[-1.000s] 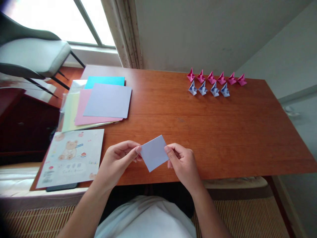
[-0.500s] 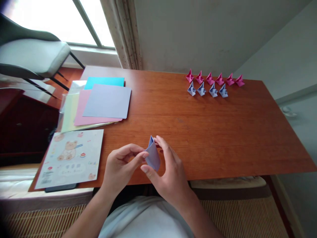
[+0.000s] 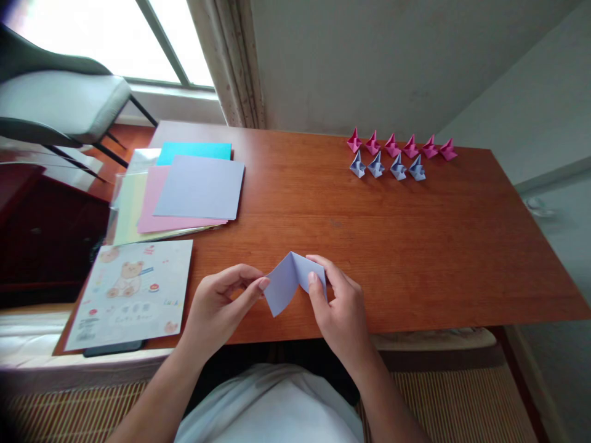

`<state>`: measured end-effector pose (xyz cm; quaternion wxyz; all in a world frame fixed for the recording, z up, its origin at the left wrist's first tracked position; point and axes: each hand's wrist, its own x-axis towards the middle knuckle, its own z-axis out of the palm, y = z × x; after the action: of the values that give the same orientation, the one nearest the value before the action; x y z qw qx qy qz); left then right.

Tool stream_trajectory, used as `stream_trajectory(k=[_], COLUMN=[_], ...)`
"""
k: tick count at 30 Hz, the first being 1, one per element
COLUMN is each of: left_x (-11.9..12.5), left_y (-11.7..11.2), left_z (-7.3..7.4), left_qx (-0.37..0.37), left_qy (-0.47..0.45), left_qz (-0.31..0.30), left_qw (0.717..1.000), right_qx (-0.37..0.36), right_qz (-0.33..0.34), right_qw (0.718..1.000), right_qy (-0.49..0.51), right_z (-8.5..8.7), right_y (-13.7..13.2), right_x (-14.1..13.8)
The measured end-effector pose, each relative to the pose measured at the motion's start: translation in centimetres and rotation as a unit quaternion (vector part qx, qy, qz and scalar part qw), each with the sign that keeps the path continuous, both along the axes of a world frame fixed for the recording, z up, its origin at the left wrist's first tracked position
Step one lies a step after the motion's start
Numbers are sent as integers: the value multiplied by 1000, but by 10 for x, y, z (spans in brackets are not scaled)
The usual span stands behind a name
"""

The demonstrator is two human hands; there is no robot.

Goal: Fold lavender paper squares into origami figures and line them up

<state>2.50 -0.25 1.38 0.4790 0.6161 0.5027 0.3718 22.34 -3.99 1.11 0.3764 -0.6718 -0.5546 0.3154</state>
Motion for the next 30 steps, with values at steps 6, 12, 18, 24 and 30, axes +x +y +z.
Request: stream_trajectory(k=[6,12,18,24,30], left_x=[-4,10,17,14,15], left_y=[2,-7,-11,-8,-5], left_z=[-9,-6,-4,-10,-8], left_qx=[140,311,312,315,321], left_qy=[206,446,513,534,548], left_qz=[44,-76,-212,-229,-263], left_qw=[967,836,771,751,727], right_qx=[-43,-73,-55,18,64], right_qz=[-38,-39,-32,-3,43], right_qw=[998,996,998,989,968], right_qy=[22,44,-1,-145,-240], right_z=[-15,-23,-25,-29,-29], right_y=[6,6,6,7,9], right_x=[10,10,14,21,27])
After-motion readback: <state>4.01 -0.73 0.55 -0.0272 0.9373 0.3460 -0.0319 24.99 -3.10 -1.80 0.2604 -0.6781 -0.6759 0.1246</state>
